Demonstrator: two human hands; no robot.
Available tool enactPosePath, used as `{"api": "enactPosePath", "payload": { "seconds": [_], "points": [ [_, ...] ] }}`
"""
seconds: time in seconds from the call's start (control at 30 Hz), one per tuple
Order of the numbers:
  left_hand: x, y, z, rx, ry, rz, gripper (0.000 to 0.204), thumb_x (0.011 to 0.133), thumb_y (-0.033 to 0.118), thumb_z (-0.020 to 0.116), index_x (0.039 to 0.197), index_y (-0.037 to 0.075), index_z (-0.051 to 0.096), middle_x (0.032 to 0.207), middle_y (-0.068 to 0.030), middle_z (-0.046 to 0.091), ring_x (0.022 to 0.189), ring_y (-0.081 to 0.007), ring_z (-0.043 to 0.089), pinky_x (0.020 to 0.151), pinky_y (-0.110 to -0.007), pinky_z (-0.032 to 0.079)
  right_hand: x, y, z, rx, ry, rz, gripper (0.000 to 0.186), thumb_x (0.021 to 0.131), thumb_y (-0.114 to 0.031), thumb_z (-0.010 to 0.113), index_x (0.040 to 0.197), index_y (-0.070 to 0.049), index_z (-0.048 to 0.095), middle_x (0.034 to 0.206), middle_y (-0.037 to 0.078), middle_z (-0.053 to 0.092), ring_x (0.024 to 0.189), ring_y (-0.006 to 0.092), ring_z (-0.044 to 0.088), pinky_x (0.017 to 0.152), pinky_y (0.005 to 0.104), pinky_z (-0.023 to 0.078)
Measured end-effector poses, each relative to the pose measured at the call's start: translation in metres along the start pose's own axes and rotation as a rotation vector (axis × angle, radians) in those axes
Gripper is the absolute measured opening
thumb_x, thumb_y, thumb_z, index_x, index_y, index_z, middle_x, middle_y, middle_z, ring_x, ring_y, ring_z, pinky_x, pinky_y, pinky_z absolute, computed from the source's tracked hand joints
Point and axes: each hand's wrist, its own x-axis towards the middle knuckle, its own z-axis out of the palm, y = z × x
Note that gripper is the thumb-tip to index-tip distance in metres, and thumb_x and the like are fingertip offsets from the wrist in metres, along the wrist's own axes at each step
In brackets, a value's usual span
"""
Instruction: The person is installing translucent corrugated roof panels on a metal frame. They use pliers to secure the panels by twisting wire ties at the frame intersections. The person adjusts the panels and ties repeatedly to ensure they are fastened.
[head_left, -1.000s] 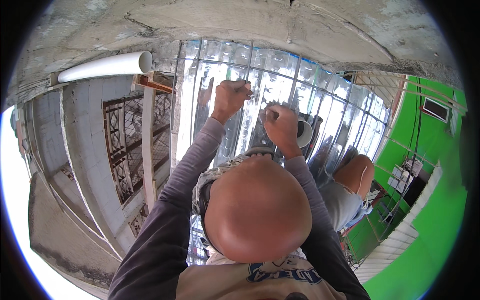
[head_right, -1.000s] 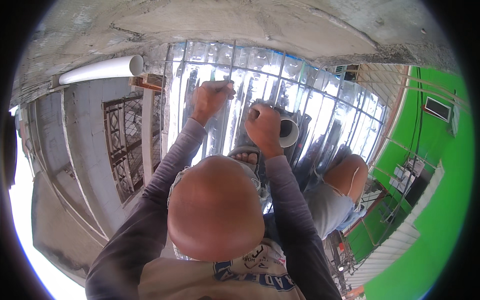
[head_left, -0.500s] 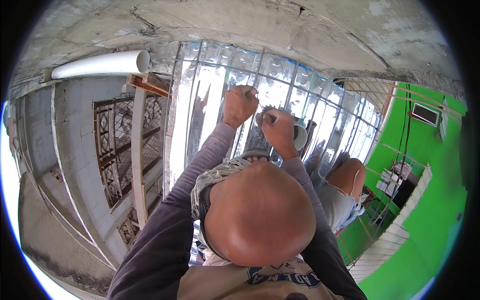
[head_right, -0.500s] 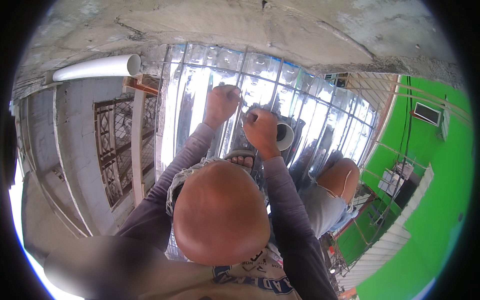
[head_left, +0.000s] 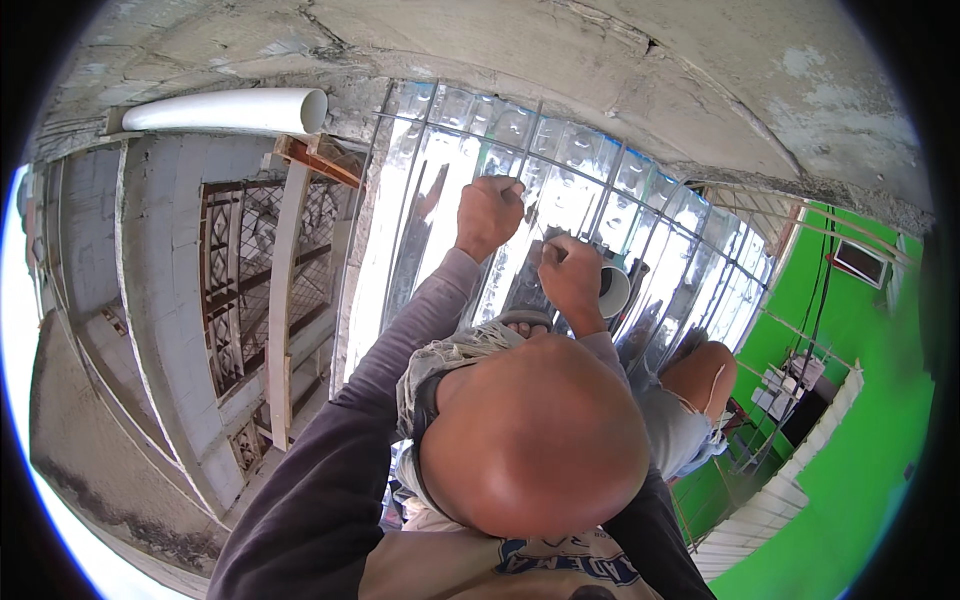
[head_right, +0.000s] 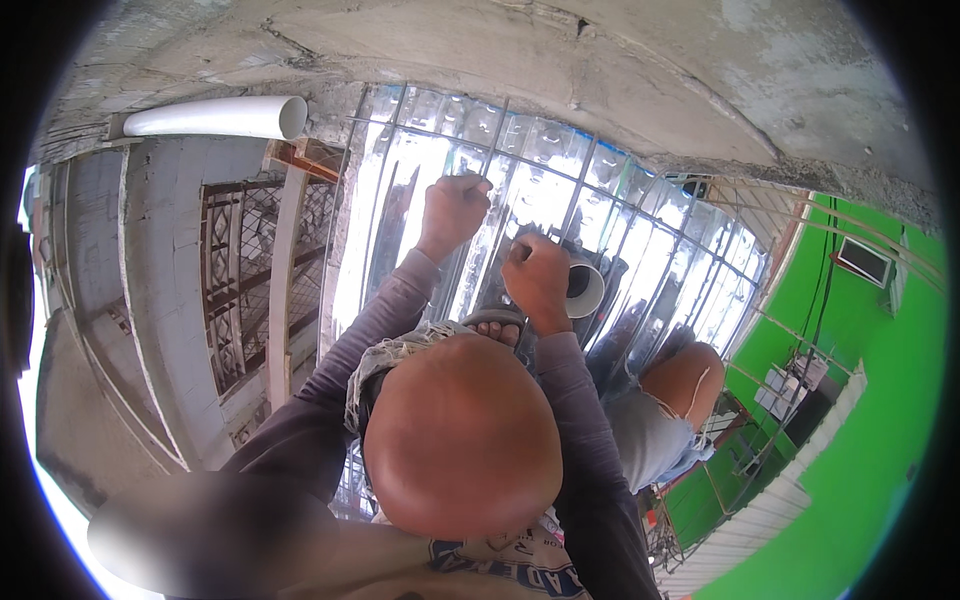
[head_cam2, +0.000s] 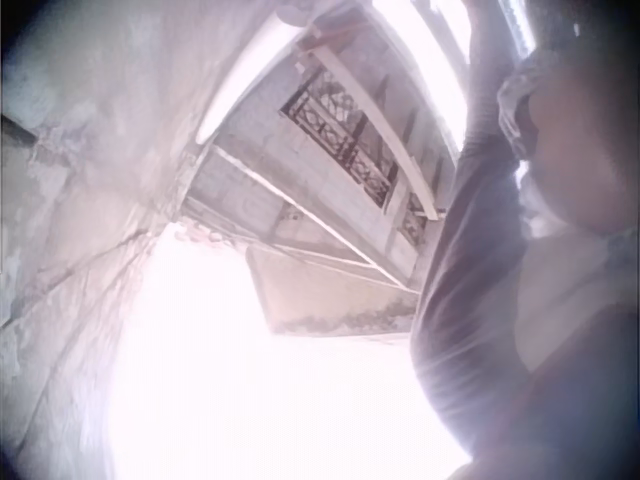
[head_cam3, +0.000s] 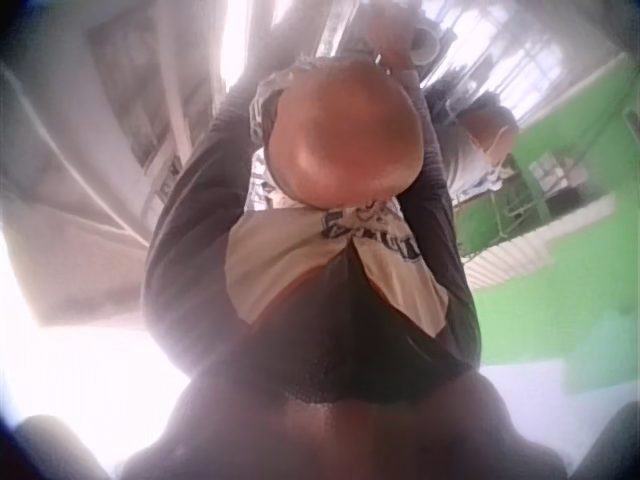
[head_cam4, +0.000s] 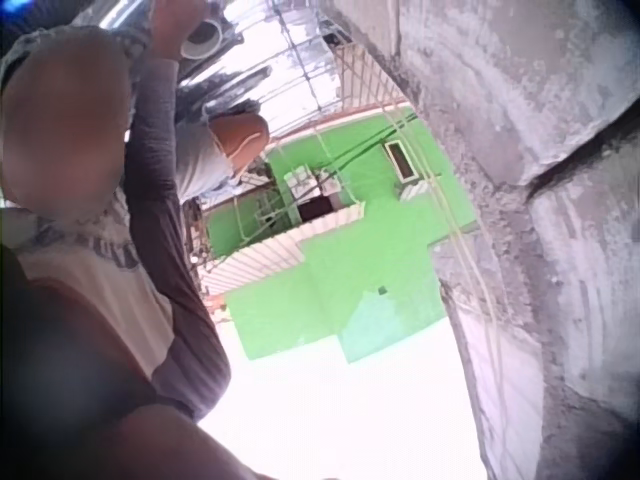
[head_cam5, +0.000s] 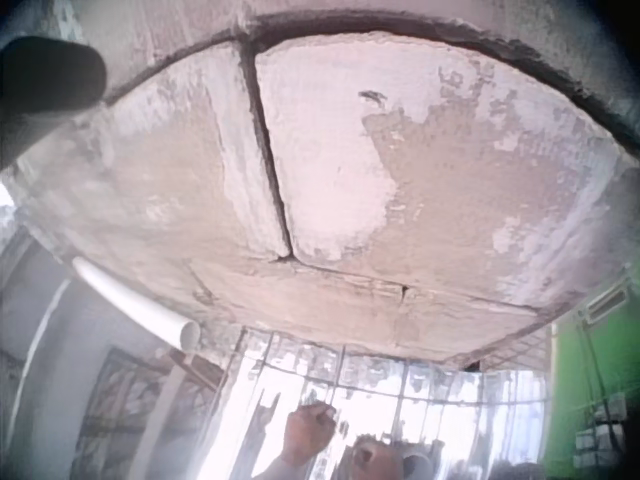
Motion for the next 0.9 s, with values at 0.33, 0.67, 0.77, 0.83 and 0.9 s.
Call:
{"api": "enactPosePath", "payload": {
  "seconds": [0.33,0.67,0.77,0.83,0.9],
  "points": [
    [-0.002,0.008,-0.016,0.091,-0.033,-0.126,0.025,0.094,0.026,0.071,0.104,0.007,0.082,0.094,-0.0211,0.078,0.088,-0.04,0.076,0.082,-0.043,0.06,0.002,-0.002,0.003,-0.017,-0.011,-0.022,0.013,0.09,-0.01,0.069,0.091,0.001,0.078,0.08,0.019,0.075,0.072,0.0337,0.073,0.071,0.042,0.055],
    [-0.026,-0.078,-0.116,0.217,0.402,-0.063,0.03,0.094,0.026,0.076,0.114,0.003,0.075,0.097,-0.0158,0.076,0.084,-0.0272,0.075,0.076,-0.039,0.058,-0.013,0.0,-0.011,0.108,0.022,-0.008,0.013,0.091,-0.009,0.072,0.092,0.002,0.078,0.078,0.017,0.075,0.069,0.0259,0.073,0.068,0.0372,0.055],
    [-0.034,-0.062,-0.123,0.175,0.177,-0.26,0.032,0.096,0.028,0.074,0.111,0.0,0.079,0.084,-0.0138,0.077,0.074,-0.024,0.074,0.071,-0.037,0.057,-0.022,0.003,-0.014,0.151,0.014,0.004,0.013,0.091,-0.008,0.072,0.093,0.003,0.078,0.077,0.016,0.075,0.068,0.0233,0.073,0.067,0.0357,0.055],
    [-0.043,-0.056,-0.116,0.06,0.163,-0.226,0.031,0.097,0.027,0.073,0.109,-0.001,0.08,0.078,-0.0136,0.076,0.069,-0.0238,0.074,0.069,-0.036,0.056,-0.028,0.006,-0.015,0.122,0.046,-0.024,0.012,0.091,-0.007,0.071,0.092,0.003,0.077,0.077,0.016,0.075,0.068,0.0232,0.072,0.066,0.0354,0.054],
    [-0.052,-0.037,-0.095,-0.076,0.184,-0.239,0.027,0.097,0.024,0.072,0.11,0.002,0.081,0.077,-0.0133,0.076,0.067,-0.0231,0.073,0.068,-0.037,0.055,-0.033,0.01,-0.021,0.087,0.049,-0.014,0.012,0.091,-0.007,0.071,0.091,0.004,0.077,0.077,0.016,0.075,0.067,0.0234,0.072,0.066,0.0355,0.054]
  ]
}}
